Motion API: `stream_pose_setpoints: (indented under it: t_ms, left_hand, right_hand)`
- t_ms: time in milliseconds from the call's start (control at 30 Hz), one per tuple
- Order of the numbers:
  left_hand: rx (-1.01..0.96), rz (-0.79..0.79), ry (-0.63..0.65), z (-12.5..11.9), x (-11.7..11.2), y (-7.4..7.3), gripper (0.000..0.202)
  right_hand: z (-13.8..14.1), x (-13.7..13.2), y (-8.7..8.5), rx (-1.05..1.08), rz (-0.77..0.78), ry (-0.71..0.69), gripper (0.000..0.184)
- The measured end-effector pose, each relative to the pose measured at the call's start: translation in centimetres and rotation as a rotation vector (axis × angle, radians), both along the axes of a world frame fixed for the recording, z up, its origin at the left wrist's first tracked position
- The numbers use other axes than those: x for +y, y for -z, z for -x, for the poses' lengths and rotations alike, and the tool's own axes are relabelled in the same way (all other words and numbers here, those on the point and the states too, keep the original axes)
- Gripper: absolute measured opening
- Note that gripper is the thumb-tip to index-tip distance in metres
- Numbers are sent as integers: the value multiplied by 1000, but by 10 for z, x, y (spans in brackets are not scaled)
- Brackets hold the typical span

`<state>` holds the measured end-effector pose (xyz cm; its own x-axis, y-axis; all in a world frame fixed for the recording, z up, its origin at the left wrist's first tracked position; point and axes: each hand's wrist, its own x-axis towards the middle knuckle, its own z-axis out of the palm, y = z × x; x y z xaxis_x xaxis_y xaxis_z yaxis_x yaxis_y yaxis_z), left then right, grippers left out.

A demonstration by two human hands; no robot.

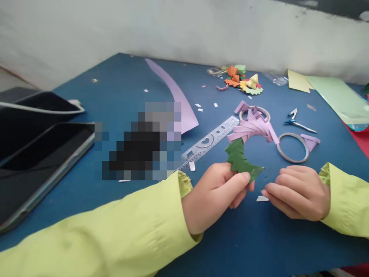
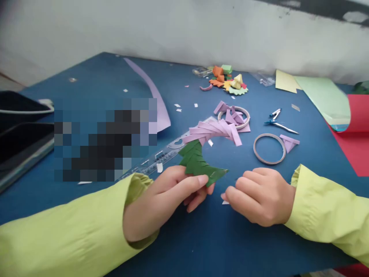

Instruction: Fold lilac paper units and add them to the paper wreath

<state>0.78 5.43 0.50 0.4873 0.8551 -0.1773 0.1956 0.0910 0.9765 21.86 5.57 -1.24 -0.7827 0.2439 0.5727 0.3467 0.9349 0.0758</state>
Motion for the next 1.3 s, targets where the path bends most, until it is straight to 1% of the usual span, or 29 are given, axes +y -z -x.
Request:
stream_pose_setpoints:
  t_ms: [67, 133, 200, 233, 267, 300, 333, 367, 400, 433, 467, 533, 600, 633, 700, 833, 900, 967, 1000, 1033, 1067, 1133, 1167, 1233, 1300]
  left_hand:
    - [2, -1, 3, 0, 2, 1, 31]
    - [4, -7, -6, 0, 4, 1, 31]
    - [6, -11, -15, 0, 4, 1, 31]
    - [7, -10, -16, 0, 4, 1, 30]
    - [8, -7, -15, 0, 4, 1, 31]
    - [8, -2, -15, 1, 4, 2, 31]
    - [7, 3, -14, 1, 4, 2, 31]
    - [4, 9, -16, 1, 4, 3, 31]
    - [2, 15, -19, 0, 4, 4, 31]
    - [-3, 20, -19, 0, 4, 5, 31]
    - [-8, 24, -20, 0, 4, 5, 31]
    - [-14, 25, -19, 0, 4, 6, 31]
    - [-21, 25, -17, 0, 4, 7, 31]
    - [-23, 26, -17, 0, 4, 7, 32]
    - [-28, 27, -16, 0, 3, 7, 32]
    - [-40, 29, -16, 0, 3, 7, 32]
    - [-47, 32, -17, 1, 2, 7, 31]
    - [-56, 33, -12, 1, 1, 7, 30]
    - [-62, 34, -5, 1, 1, 7, 30]
    - [-68, 36, -1, 1, 0, 7, 29]
    - [-76, 37, 3, 1, 0, 6, 29]
    - [-101, 48, 12, 1, -2, 5, 30]
    - [-116, 56, 19, 0, -2, 5, 30]
    - [-153, 80, 36, -2, -4, 3, 28]
    - [-192, 111, 51, -3, -6, 3, 26]
  right_hand:
    - [-1, 3, 1, 1, -52, 39, 9]
    - [-3, 8, -1, 1, -122, 92, 8]
    - [-6, 16, -8, 7, -196, 207, 7]
    - [-10, 21, -12, 10, -225, 295, 9]
    - [-15, 26, -17, 5, -239, 411, 10]
    - [-21, 32, -22, -3, -244, 543, 11]
    - [-30, 37, -26, -37, -225, 660, 14]
    - [-40, 42, -29, -112, -163, 810, 21]
    - [-51, 46, -30, -166, -104, 919, 27]
    - [-63, 50, -30, -215, -46, 947, 31]
    - [-75, 53, -28, -255, 11, 952, 34]
    - [-94, 59, -23, -329, 138, 893, 37]
    - [-103, 63, -19, -364, 217, 819, 34]
    - [-104, 64, -19, -358, 224, 795, 33]
    - [-97, 61, -23, -295, 164, 793, 31]
    - [-69, 41, -38, -91, -109, 851, 24]
    - [-53, 27, -41, -57, -179, 801, 19]
    - [-40, 12, -39, -60, -237, 762, 12]
    - [-34, 6, -37, -64, -251, 698, 6]
    - [-29, 0, -35, -43, -231, 623, 4]
    - [-25, -5, -33, -16, -200, 565, 6]
    - [-18, -14, -30, 100, -38, 507, 9]
    - [-14, -16, -31, 175, 79, 503, 8]
    - [-7, -20, -33, 349, 386, 492, 5]
    - [-1, -20, -36, 492, 665, 445, 4]
